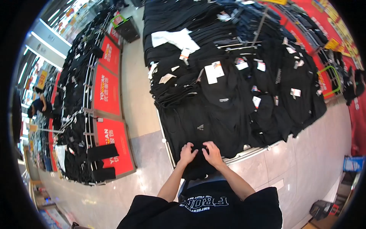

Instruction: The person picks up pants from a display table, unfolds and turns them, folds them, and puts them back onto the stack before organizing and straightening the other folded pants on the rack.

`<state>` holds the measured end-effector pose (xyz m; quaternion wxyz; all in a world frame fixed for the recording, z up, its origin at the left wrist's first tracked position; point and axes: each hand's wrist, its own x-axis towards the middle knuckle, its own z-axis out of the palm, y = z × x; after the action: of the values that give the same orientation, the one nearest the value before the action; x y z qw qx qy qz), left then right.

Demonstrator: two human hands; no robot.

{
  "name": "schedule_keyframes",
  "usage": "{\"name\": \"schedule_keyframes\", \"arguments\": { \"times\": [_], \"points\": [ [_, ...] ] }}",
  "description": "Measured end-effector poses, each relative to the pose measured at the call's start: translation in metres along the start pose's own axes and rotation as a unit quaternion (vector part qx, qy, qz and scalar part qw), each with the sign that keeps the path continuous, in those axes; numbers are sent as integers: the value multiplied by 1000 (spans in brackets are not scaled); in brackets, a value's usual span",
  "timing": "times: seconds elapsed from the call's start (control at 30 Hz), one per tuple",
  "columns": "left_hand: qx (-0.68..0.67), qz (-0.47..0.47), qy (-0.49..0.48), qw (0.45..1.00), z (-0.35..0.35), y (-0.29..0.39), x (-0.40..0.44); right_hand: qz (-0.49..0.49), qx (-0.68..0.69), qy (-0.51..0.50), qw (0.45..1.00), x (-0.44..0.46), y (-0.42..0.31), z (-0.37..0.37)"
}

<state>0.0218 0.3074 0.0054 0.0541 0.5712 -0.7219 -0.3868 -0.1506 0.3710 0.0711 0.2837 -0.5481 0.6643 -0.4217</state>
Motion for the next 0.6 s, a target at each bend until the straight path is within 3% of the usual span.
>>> {"name": "schedule_keyframes", "arguments": {
  "times": [0.03,0.13,0.23,0.27,0.33,0.37,0.4,0.43,0.57,0.6],
  "points": [
    [-6,-8,-1,1000,0,1,7,-11,0,8,1000,-16,-1,-6],
    [-8,-8,-11,1000,-2,3,13,119,29,30,992,-61,-1,-28],
    [61,14,95,994,1,26,-13,145,27,77,986,-97,5,-48],
    [85,46,176,980,3,36,-25,109,2,84,990,-106,9,-55],
    [55,25,172,983,6,50,-43,44,-74,125,988,-118,18,-68],
    [65,19,164,984,7,56,-48,67,-61,129,987,-124,27,-74],
    [65,-64,64,994,7,65,-50,122,-14,114,986,-126,25,-84],
    [64,-149,-34,986,12,68,-58,116,16,121,986,-131,33,-92],
    [93,-129,-66,985,67,15,-51,64,6,108,992,-142,67,-149],
    [95,-144,-53,984,68,19,-50,106,23,81,991,-147,66,-171]
  ]
}}
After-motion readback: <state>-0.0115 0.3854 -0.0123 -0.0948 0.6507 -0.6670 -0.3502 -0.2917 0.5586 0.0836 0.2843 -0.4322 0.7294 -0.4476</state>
